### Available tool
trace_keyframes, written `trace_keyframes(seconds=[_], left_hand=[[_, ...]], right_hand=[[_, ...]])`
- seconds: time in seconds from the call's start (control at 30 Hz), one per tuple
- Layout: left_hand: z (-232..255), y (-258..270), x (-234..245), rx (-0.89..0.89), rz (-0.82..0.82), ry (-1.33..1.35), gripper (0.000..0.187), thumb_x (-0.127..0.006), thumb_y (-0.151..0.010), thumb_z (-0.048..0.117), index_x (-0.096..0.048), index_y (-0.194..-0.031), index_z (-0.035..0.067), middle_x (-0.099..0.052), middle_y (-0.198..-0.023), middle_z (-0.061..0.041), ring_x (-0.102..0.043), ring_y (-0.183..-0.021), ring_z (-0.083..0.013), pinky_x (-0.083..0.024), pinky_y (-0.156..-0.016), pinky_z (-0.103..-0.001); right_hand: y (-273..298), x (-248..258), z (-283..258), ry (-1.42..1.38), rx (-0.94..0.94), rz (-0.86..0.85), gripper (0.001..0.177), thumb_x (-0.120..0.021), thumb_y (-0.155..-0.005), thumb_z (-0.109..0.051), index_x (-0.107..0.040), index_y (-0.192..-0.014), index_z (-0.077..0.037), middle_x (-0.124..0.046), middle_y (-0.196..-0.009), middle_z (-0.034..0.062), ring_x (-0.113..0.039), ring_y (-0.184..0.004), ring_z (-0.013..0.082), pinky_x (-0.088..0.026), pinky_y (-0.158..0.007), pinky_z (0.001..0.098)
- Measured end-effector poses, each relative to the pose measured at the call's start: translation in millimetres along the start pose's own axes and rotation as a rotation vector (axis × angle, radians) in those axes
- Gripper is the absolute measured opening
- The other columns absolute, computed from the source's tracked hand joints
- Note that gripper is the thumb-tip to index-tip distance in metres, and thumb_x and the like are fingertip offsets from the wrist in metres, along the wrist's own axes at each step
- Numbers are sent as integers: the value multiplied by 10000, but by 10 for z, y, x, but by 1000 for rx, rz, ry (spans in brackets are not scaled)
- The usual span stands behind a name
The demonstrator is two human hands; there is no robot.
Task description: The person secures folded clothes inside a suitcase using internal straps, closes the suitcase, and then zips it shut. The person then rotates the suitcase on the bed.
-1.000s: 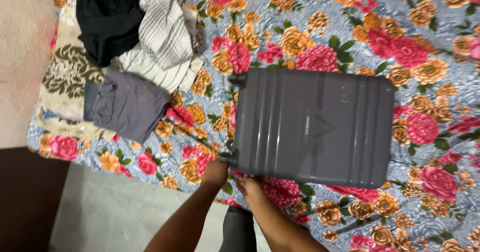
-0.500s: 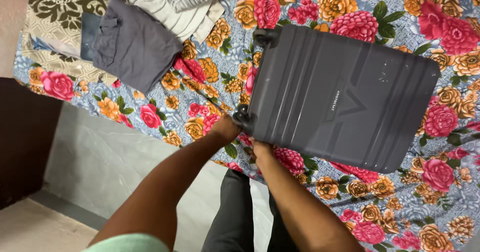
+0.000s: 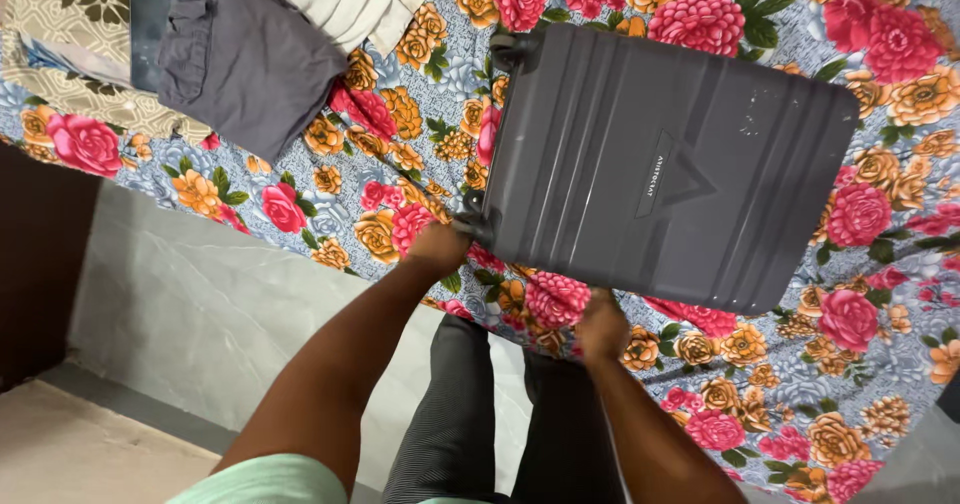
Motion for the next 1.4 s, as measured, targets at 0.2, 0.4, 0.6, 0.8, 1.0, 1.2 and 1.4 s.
trace_keyframes(seconds=[0.2,0.4,0.6,0.8,1.0,1.2,1.4], left_hand=[[82,158,-59,185,251,431,161,-588,-892,100,-680,-1013,45,-727,-917,-217,-703,-856,-417,-557,-782,-539],[127,147,-89,282,458,570,169,-641,-841,121,-716,-987,81,-721,-949,-196,-693,-894,-411,-554,-766,-530],[89,-9,-188,370,439,512,164,-582,-886,62,-695,-1004,51,-720,-956,-195,-710,-874,-389,-575,-770,-500],[-131,-216,264,314,563,483,185,-569,-864,26,-705,-983,66,-716,-960,-197,-702,-881,-394,-569,-789,-507],[-69,-228,418,226,558,312,199,-583,-852,13,-652,-1031,64,-712,-978,-162,-713,-911,-348,-566,-797,-484],[503,-232,151,329,219,324,173,-636,-840,76,-693,-1003,64,-733,-940,-159,-730,-850,-328,-593,-777,-441],[1965,-572,234,22,142,580,208,-619,-863,118,-690,-1052,72,-739,-960,-167,-732,-882,-340,-590,-791,-459]], right_hand=[[100,564,-619,323,298,-184,461,-462,-1023,-538,-721,-1038,-157,-743,-808,131,-734,-798,347,-566,-765,503],[1001,626,-2334,366,1310,-221,205,-553,-927,-111,-680,-1080,-60,-677,-1219,139,-625,-1166,302,-486,-976,444],[701,953,-3326,667,1402,165,582,-656,-798,-200,-576,-1355,-52,-585,-1394,203,-390,-1419,383,-203,-1182,576],[356,1109,-3590,685,1246,61,682,-758,-714,-245,-582,-1338,-33,-596,-1358,182,-382,-1434,386,-126,-1202,645],[79,1214,-3780,562,1169,117,653,-787,-715,-250,-610,-1305,-34,-651,-1271,142,-415,-1421,361,-123,-1214,654],[10,1165,-3846,530,1137,118,570,-732,-743,-165,-617,-1288,-39,-654,-1274,136,-428,-1417,338,-128,-1211,667],[102,1183,-3697,340,1220,279,464,-679,-874,-134,-619,-1328,-59,-657,-1343,107,-461,-1448,296,-203,-1237,594]])
Point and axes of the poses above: each hand's wrist, its own y-axis away from the middle knuckle, its own x-axis out of the back of the hand, z = x × y, the point moved 8 cm from there along -y, towards the middle knuckle
